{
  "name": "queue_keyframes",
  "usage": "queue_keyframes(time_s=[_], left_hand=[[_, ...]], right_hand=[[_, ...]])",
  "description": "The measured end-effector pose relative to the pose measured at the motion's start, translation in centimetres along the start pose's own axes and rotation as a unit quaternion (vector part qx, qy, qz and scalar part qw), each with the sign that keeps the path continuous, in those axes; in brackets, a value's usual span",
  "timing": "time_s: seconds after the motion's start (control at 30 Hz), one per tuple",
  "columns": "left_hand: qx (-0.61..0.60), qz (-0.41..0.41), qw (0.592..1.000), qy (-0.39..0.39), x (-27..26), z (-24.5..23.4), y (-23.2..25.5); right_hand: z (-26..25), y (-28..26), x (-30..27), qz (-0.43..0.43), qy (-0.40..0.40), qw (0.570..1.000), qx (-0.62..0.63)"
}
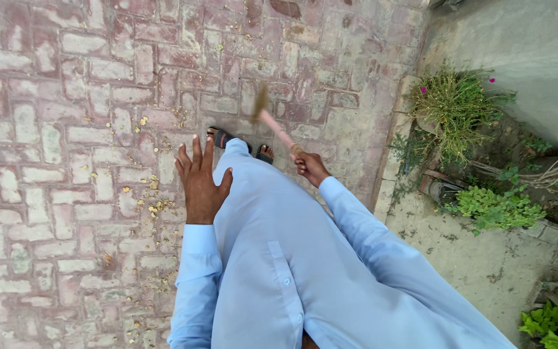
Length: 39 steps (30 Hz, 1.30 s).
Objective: The person sweeps debris across a brick-paved ground using a long-handled broom.
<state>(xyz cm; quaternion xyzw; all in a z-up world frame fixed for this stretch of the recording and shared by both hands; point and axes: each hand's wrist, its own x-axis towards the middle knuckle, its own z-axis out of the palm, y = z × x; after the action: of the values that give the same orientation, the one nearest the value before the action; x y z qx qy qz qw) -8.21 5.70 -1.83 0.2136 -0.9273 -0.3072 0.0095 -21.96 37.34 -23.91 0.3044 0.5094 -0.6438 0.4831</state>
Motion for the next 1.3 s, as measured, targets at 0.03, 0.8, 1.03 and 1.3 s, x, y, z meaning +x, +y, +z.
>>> queue_keyframes(time_s=[0.03, 0.8, 1.03, 1.3], left_hand=[[-0.004, 0.014, 1.0, 0.003, 0.6, 0.0, -0.2], [0.032, 0.009, 0.999, 0.004, 13.7, -9.0, -8.6], [0.045, -0.008, 0.999, -0.011, 16.3, -10.1, -9.6], [0.033, 0.009, 0.999, 0.002, 20.3, -8.8, -8.0]], right_hand=[[-0.7, 0.1, -0.4, -0.01, 0.023, 0.999, 0.022], [16.8, -6.3, 12.9, -0.058, 0.144, 0.98, -0.125], [25.2, -6.7, 16.9, 0.042, -0.036, 0.988, -0.143], [19.3, -12.1, 16.0, 0.059, -0.108, 0.992, 0.035]])
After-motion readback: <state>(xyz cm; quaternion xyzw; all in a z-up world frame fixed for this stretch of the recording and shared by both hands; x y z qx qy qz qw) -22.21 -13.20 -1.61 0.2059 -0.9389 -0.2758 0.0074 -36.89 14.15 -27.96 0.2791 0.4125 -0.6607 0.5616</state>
